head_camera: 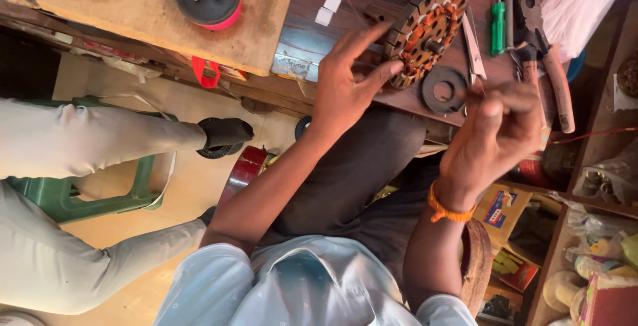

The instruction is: The person works on an electric motor stator at a workbench. They use a screwdriver to work between the copper windings, handle and thread winding wire, reposition the stator on the bench, and fit a black ring piece onto it while manipulating the windings by hand.

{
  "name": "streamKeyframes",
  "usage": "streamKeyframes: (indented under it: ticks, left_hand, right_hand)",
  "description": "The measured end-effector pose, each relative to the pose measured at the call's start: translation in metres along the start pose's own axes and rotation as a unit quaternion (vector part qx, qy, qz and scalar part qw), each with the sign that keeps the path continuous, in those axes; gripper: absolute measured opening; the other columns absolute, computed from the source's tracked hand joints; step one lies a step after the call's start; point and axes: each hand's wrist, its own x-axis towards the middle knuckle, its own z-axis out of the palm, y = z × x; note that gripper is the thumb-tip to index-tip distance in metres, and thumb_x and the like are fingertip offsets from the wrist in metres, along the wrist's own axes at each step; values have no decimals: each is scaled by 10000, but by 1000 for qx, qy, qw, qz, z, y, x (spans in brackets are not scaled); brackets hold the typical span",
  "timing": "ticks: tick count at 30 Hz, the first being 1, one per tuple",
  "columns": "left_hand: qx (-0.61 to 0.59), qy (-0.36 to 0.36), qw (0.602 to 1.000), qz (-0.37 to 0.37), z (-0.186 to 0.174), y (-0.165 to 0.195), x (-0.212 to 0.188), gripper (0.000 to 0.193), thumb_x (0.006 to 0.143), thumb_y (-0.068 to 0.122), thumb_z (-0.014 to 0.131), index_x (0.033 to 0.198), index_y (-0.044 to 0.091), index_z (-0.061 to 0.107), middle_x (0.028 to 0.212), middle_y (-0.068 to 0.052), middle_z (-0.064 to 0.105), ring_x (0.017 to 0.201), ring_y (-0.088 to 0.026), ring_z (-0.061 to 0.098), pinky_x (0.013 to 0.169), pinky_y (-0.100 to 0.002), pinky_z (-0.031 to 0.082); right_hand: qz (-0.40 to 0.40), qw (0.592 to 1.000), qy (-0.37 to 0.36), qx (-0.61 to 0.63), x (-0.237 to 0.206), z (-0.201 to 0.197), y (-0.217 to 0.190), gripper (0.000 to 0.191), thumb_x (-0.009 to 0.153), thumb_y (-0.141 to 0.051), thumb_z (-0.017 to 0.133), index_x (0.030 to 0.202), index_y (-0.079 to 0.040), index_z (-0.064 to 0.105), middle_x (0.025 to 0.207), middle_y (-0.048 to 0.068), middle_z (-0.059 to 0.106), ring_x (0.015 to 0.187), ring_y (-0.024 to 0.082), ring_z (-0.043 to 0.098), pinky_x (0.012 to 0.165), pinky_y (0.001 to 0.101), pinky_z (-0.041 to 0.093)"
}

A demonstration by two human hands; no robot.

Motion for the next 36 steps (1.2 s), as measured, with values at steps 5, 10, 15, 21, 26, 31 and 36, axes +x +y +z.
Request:
streamKeyframes:
  ticks: [5,10,15,21,26,31,36]
  left_hand:
    - [25,1,999,-23,-2,1,2,523,931,215,828,1396,80,631,1163,-65,676,1018,-152,681,731,-276,614]
    - [28,-1,999,-32,-3,0,2,542,925,232,830,1405,73,635,1110,-78,645,947,-156,654,710,-287,591]
    - [-40,-9,998,-46,-2,1,2,530,934,209,806,1406,60,616,1185,-69,624,990,-130,675,693,-262,636]
    - [-75,-24,994,-71,-4,2,4,530,938,196,796,1416,55,612,1178,-62,606,989,-118,695,691,-264,644]
    - [-79,-21,994,-68,-4,2,4,527,931,202,798,1406,64,616,1191,-65,625,1005,-125,697,680,-268,642]
    - [-41,-14,998,-38,-5,-1,4,517,932,229,802,1390,77,617,1226,-79,653,1091,-155,683,760,-289,647]
    - [16,-4,1000,13,-6,-4,3,518,932,231,826,1384,80,625,1240,-93,682,1140,-217,695,910,-350,604]
  right_hand:
    - [42,994,-91,-32,30,20,16,285,1094,-147,797,1048,55,601,1035,68,567,1129,275,737,995,383,644]
    - [27,984,-163,-64,43,15,22,327,1099,-167,805,1044,71,587,1034,54,560,1099,269,750,981,337,638]
    - [27,972,-198,-125,52,9,20,326,1109,-146,810,990,63,589,1003,50,590,1051,224,768,916,292,630]
    - [44,954,-227,-193,66,14,9,286,1093,-124,814,984,47,613,1019,78,702,985,176,761,794,226,576]
    - [62,956,-213,-192,67,19,4,262,969,-149,798,905,-2,590,943,24,620,1004,139,767,748,216,571]
    - [3,932,-259,-255,68,19,1,225,1073,-45,832,987,65,655,1044,84,706,957,121,729,787,211,573]
    - [10,930,-257,-263,67,24,-2,101,1035,19,798,1035,52,703,1054,80,681,957,109,715,837,217,612]
